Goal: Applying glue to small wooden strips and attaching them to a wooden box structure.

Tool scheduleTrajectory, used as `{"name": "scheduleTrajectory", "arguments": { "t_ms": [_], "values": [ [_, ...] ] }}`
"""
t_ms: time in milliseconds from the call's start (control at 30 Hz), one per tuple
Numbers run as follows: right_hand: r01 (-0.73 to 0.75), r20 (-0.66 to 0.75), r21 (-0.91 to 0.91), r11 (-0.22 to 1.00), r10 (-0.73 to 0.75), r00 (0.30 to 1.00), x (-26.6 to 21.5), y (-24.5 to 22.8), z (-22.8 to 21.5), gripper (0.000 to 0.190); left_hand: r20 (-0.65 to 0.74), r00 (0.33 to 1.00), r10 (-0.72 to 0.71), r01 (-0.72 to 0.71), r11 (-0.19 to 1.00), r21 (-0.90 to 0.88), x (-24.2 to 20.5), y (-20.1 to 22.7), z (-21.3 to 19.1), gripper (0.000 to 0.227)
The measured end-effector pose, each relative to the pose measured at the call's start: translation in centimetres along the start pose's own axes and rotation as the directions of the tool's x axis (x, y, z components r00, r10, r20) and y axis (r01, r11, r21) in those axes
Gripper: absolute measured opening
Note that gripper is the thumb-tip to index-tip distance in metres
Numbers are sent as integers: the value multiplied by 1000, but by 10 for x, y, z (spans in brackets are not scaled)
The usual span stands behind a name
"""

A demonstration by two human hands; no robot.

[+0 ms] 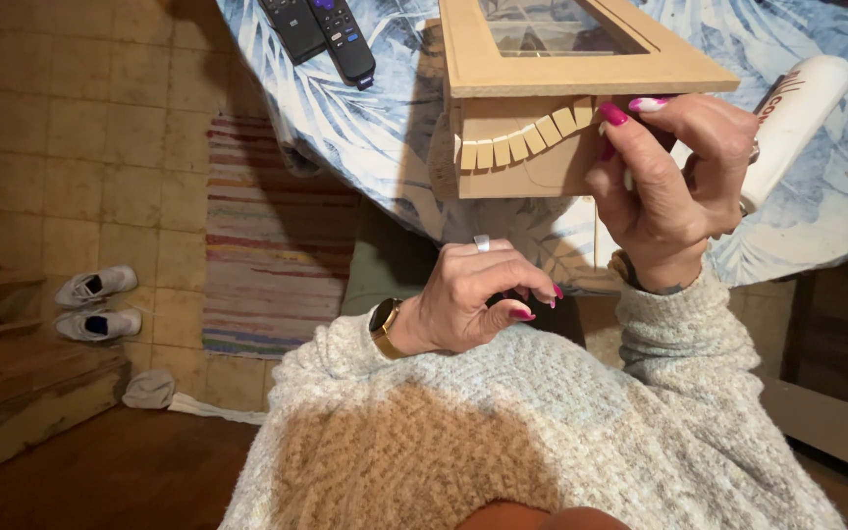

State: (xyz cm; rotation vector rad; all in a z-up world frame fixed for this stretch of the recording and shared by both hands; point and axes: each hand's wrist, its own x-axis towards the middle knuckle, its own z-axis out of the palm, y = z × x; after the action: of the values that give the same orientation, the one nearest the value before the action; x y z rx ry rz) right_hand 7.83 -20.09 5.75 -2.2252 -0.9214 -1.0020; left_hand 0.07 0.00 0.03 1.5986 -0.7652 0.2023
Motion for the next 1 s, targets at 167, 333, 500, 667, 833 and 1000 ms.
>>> {"name": "scheduleTrajectory", "arguments": {
  "t_ms": [167,333,500,667,833,1000],
  "values": [
    [-20,14,-12,1000,20,1000,-5,2,0,27,1,1000,8,-8,1000,0,0,1,-1,54],
    [-52,5,-13,999,52,999,-14,15,9,27,1,1000,14,-14,1000,-8,-2,-2,1,53],
    [186,-403,30,982,-158,902,-29,55,21,32,14,1000,0,0,1000,-10,0,3,1,51],
    [87,-405,104,991,-37,914,-66,73,-1,32,33,999,13,-13,1000,1,0,1,8,46],
    [-212,-335,125,969,242,911,-96,69,-26,26,64,998,-16,13,999,40,-6,-11,13,32],
    [-458,-61,35,888,459,886,-125,71,-38,36,94,986,-140,125,981,149,-17,-25,14,12]
  ]
}}
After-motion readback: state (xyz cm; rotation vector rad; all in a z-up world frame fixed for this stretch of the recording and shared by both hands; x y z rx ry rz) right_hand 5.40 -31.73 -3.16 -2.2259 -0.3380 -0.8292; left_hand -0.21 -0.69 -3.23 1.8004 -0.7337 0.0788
